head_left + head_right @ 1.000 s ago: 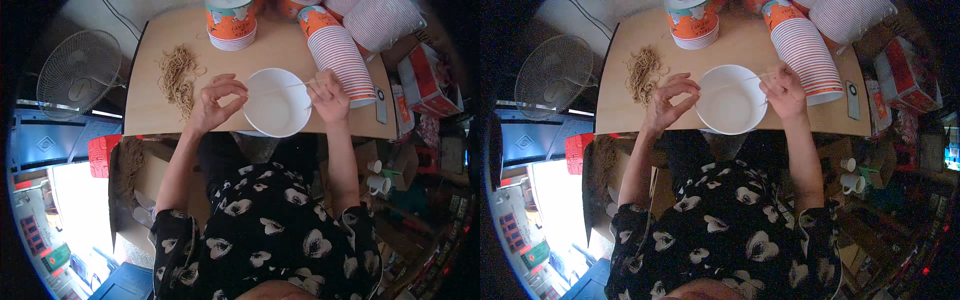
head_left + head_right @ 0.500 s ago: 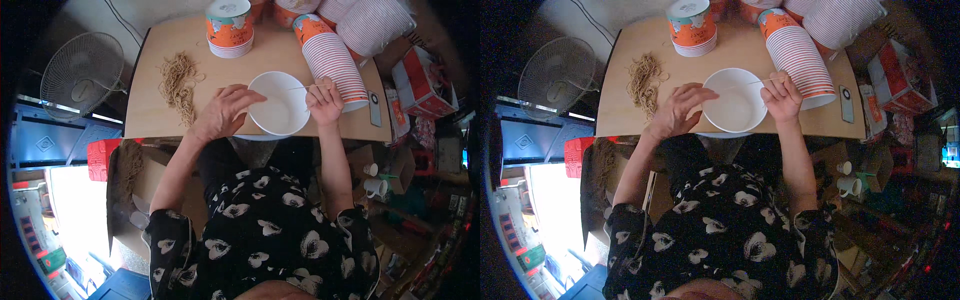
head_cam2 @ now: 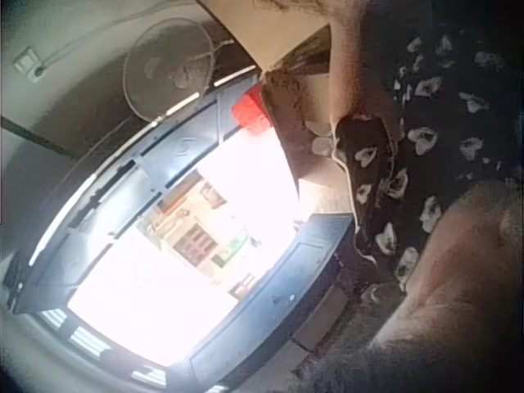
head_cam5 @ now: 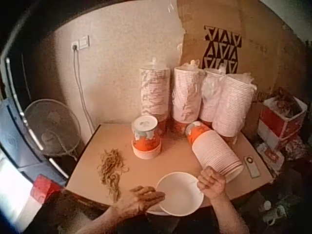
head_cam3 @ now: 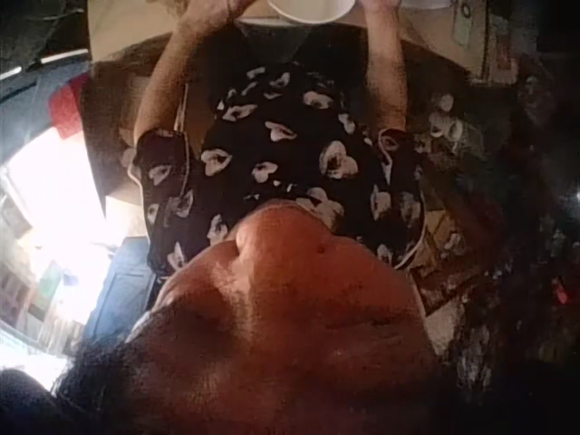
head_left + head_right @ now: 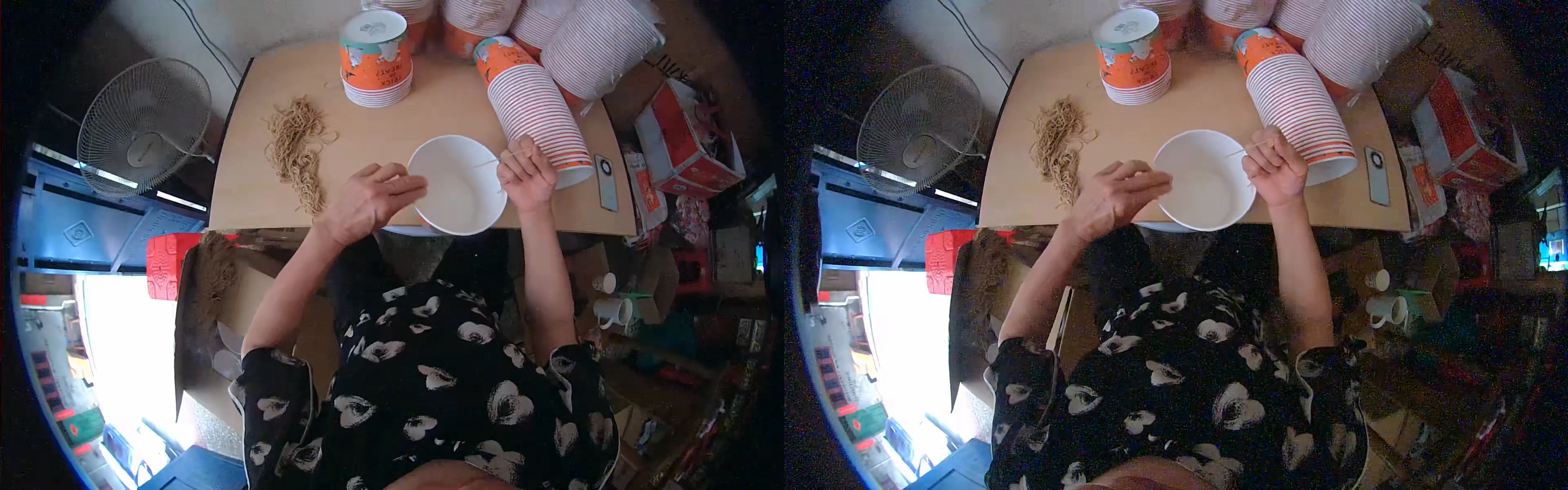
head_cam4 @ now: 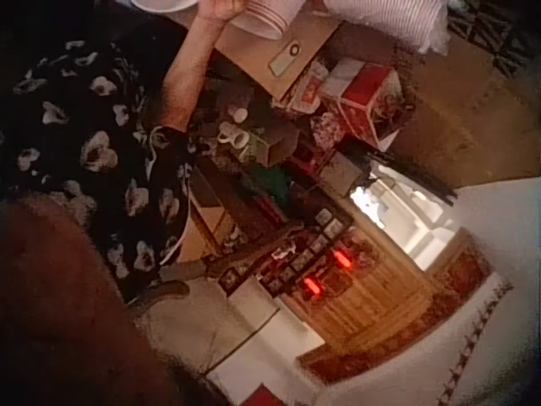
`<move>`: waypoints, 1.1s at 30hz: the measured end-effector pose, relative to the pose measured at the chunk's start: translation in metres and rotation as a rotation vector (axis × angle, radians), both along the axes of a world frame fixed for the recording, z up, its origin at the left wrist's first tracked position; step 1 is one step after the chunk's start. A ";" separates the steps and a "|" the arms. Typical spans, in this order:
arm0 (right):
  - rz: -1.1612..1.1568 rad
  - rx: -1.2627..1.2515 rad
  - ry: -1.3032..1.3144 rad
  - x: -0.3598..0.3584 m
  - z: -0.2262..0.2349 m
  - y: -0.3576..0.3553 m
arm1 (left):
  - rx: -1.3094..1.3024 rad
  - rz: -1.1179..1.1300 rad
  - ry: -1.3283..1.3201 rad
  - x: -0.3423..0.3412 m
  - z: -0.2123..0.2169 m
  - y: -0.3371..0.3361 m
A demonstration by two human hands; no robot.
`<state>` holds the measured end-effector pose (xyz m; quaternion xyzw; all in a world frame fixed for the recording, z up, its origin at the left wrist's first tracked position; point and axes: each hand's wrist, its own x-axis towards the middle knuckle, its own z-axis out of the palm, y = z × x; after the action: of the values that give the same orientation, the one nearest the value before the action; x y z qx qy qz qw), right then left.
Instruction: Attaching elastic or twine handles to pre-punched holes in paper Halloween buckets.
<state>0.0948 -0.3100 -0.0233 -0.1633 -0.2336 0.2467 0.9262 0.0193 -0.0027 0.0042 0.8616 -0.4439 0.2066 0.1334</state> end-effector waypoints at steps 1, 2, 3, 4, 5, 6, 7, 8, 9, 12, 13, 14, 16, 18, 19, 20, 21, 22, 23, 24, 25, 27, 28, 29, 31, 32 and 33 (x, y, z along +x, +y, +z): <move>0.000 0.003 -0.002 0.001 0.002 0.000 | 0.003 0.000 -0.002 0.000 0.000 0.001; 0.001 -0.002 -0.028 0.003 0.004 0.000 | 0.012 0.002 0.027 -0.001 0.000 0.002; 0.000 -0.008 -0.053 0.004 0.006 0.000 | 0.020 0.002 0.057 -0.002 0.000 0.002; -0.018 -0.026 -0.067 0.005 0.007 0.000 | 0.023 0.000 0.053 -0.002 -0.001 0.003; -0.020 -0.023 -0.073 0.006 0.010 -0.001 | -0.001 -0.002 0.072 -0.001 -0.002 0.005; -0.033 -0.045 -0.092 0.006 0.014 -0.004 | -0.027 -0.009 0.090 0.001 -0.002 0.005; -0.046 -0.067 -0.113 0.006 0.018 -0.005 | -0.023 -0.015 0.115 0.002 -0.001 0.006; -0.059 -0.068 -0.102 0.006 0.019 -0.005 | -0.018 -0.022 0.109 0.002 0.002 0.007; -0.066 -0.068 -0.117 0.007 0.022 -0.007 | -0.014 -0.030 0.099 0.001 0.011 0.006; -0.013 -0.102 -0.099 0.021 0.031 -0.007 | -0.135 -0.114 0.182 0.003 0.022 0.009; -0.009 -0.098 -0.116 0.032 0.038 -0.005 | -0.207 -0.164 0.240 0.009 0.024 0.010; -0.016 -0.163 -0.088 0.044 0.045 -0.003 | -0.203 -0.159 0.222 0.015 0.028 0.014; -0.041 -0.261 -0.087 0.066 0.063 0.005 | -0.542 -0.190 0.680 0.025 0.040 0.020; -0.084 -0.327 -0.090 0.096 0.084 0.024 | -0.672 -0.103 0.773 0.041 0.060 0.034; -0.079 -0.389 -0.064 0.114 0.097 0.032 | -0.751 -0.070 0.840 0.057 0.063 0.041; -0.070 -0.405 -0.076 0.135 0.102 0.040 | -0.841 -0.061 0.864 0.078 0.063 0.047; -0.058 -0.415 -0.096 0.157 0.108 0.048 | -0.967 -0.029 0.945 0.093 0.067 0.051; -0.007 -0.399 -0.114 0.179 0.114 0.061 | -1.095 0.006 1.017 0.103 0.077 0.055; -0.048 -0.426 -0.078 0.198 0.119 0.071 | -1.109 0.219 1.092 0.114 0.089 0.058; -0.079 -0.454 -0.044 0.216 0.128 0.087 | -1.211 0.189 1.068 0.130 0.090 0.062; -0.061 -0.437 -0.057 0.241 0.127 0.098 | -1.309 0.152 1.044 0.151 0.085 0.067; -0.117 -0.449 0.000 0.266 0.137 0.126 | -1.460 0.042 1.089 0.194 0.065 0.084; -0.072 -0.454 -0.103 0.284 0.137 0.123 | -1.553 -0.077 1.113 0.212 0.064 0.083; -0.082 -0.459 -0.111 0.297 0.134 0.120 | -1.641 -0.200 1.138 0.230 0.063 0.082; -0.129 -0.522 -0.059 0.313 0.132 0.131 | -1.713 -0.225 1.167 0.259 0.050 0.089; -0.117 -0.526 -0.061 0.318 0.131 0.138 | -1.788 -0.234 1.185 0.270 0.044 0.092; -0.102 -0.567 -0.085 0.320 0.128 0.144 | -1.867 -0.240 1.203 0.276 0.039 0.094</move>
<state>0.4148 -0.1661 0.1050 -0.4374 -0.1854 0.2483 0.8442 0.2955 0.0917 0.0428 0.3346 -0.0582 -0.0060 0.9405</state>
